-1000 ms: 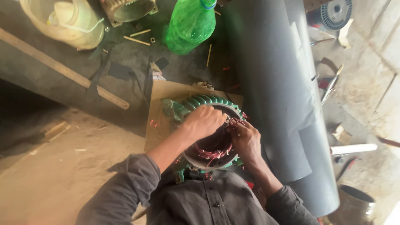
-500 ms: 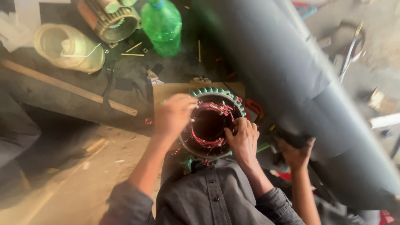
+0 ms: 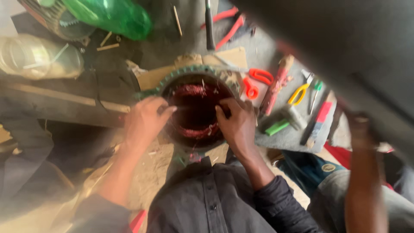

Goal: The person is repairing an electrical motor by inserting white insulating paper into the copper windings. They use scissors to cut the paper from a large roll and carefully tuck it into the slots of the motor stator.

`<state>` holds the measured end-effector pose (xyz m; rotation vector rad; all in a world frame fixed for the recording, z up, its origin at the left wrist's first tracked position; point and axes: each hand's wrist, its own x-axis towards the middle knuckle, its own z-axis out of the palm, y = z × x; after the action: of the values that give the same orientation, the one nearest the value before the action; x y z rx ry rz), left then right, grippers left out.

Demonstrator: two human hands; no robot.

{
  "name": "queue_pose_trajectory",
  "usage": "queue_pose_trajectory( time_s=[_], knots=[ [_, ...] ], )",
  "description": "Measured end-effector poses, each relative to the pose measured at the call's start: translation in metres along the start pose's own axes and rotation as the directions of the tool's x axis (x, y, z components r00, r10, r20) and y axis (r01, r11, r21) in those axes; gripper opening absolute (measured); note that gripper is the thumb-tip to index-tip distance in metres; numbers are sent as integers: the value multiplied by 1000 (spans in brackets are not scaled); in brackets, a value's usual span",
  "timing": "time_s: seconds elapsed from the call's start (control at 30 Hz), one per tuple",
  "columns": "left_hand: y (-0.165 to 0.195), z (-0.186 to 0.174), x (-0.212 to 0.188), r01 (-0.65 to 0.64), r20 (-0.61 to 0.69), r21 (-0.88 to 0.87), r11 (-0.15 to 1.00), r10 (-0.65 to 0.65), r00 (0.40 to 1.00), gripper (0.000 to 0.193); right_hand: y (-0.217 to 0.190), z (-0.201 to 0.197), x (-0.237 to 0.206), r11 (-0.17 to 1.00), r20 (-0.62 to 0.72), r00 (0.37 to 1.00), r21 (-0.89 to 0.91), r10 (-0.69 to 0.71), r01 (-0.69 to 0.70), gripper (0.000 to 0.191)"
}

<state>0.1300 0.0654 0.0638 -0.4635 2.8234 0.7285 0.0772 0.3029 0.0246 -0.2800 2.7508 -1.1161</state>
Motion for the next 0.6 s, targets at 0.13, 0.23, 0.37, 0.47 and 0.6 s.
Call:
queue_pose_trajectory(
  time_s=[0.13, 0.23, 0.37, 0.47, 0.6],
  knots=[
    [4, 9, 4, -7, 114, 227, 974, -19, 993, 24, 1, 6, -7, 993, -40, 994, -54, -106, 104, 14],
    [4, 17, 8, -59, 87, 234, 970, 39, 995, 24, 9, 16, -13, 985, -73, 985, -81, -157, 151, 10],
    [3, 25, 12, 26, 139, 202, 979, -55, 989, 20, 10, 24, -17, 969, -97, 970, -131, -222, 208, 12],
    [8, 23, 13, -24, 147, 239, 971, -11, 989, 17, -5, 12, -18, 953, -109, 970, -240, -217, 186, 7],
    [-5, -1, 19, -9, 170, 95, 995, -8, 985, 27, 5, -19, -57, 974, -290, 930, -21, -223, 227, 25]
  ],
)
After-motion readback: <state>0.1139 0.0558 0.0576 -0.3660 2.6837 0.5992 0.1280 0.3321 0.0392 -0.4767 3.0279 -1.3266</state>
